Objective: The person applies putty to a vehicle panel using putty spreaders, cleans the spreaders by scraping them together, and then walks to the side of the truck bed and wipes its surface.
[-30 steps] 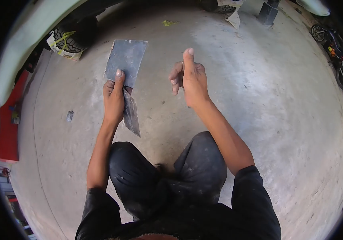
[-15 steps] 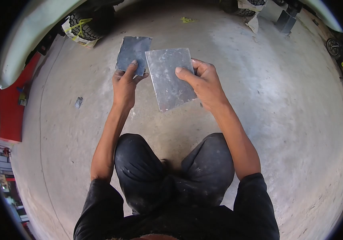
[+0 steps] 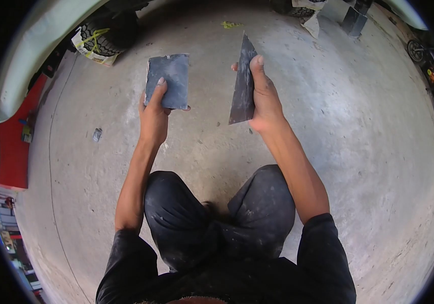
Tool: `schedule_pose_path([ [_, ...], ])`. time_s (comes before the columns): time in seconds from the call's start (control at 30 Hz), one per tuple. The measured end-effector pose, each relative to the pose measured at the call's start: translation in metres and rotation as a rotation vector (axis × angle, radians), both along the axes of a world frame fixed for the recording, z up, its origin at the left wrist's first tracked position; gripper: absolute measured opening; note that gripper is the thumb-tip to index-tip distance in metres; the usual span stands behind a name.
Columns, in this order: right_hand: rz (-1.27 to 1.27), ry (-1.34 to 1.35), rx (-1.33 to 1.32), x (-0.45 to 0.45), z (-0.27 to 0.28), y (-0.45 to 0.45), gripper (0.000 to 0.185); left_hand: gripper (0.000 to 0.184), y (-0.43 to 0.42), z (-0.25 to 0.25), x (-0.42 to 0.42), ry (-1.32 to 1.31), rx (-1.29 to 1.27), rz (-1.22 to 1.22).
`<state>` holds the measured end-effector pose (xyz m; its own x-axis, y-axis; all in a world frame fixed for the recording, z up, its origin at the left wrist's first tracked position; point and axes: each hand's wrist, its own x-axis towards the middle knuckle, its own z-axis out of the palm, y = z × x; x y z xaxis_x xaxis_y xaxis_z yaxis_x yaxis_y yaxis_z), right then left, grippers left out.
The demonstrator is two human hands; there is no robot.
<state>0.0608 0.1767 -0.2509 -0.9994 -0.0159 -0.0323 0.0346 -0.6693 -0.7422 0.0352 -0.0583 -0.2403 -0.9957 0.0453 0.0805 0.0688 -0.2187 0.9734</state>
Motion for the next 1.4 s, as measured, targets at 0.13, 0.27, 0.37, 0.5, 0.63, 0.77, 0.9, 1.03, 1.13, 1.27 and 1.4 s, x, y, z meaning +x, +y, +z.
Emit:
schedule_pose_path([
  [0.13,0.153,0.04,-0.095,-0.007,-0.018,0.018,0.102,0.042,0.003,-0.004,0.001,-0.012,-0.162,0.018],
  [0.27,0.152,-0.044,-0.186,-0.012,-0.03,0.022,0.097,0.051,0.004,-0.005,-0.001,-0.01,-0.021,-0.061],
  [0.37,-0.02,-0.163,-0.277,0.0,-0.001,0.004,0.091,0.049,0.002,-0.003,-0.002,0.025,-0.007,-0.093],
  [0.5,-0.021,-0.088,-0.444,0.003,0.006,0.009,0.087,0.045,0.0,-0.001,0.001,0.014,-0.005,-0.084],
  [0.63,0.117,0.009,-0.386,0.003,0.011,0.01,0.073,0.044,0.0,0.001,-0.001,0.008,0.011,-0.093],
  [0.77,0.217,0.084,-0.186,0.005,0.012,-0.002,0.058,0.043,0.002,-0.003,-0.003,0.025,0.015,-0.08],
  [0.9,0.226,0.088,-0.169,0.008,0.02,-0.008,0.049,0.048,0.0,0.004,0.003,0.081,-0.082,-0.156],
  [1.03,0.002,-0.03,0.134,0.007,0.014,-0.014,0.04,0.061,0.004,0.008,0.016,0.071,-0.162,-0.278],
  [1.13,-0.101,-0.023,0.266,0.012,0.014,-0.024,0.031,0.052,0.014,0.006,0.03,0.052,0.06,-0.386],
  [1.27,-0.199,0.045,0.355,0.018,0.01,-0.037,0.021,0.057,0.018,0.011,0.041,0.014,0.067,-0.364],
  [1.4,-0.223,0.071,0.392,0.018,0.009,-0.041,0.018,0.082,0.015,0.025,0.044,0.14,-0.183,-0.435],
])
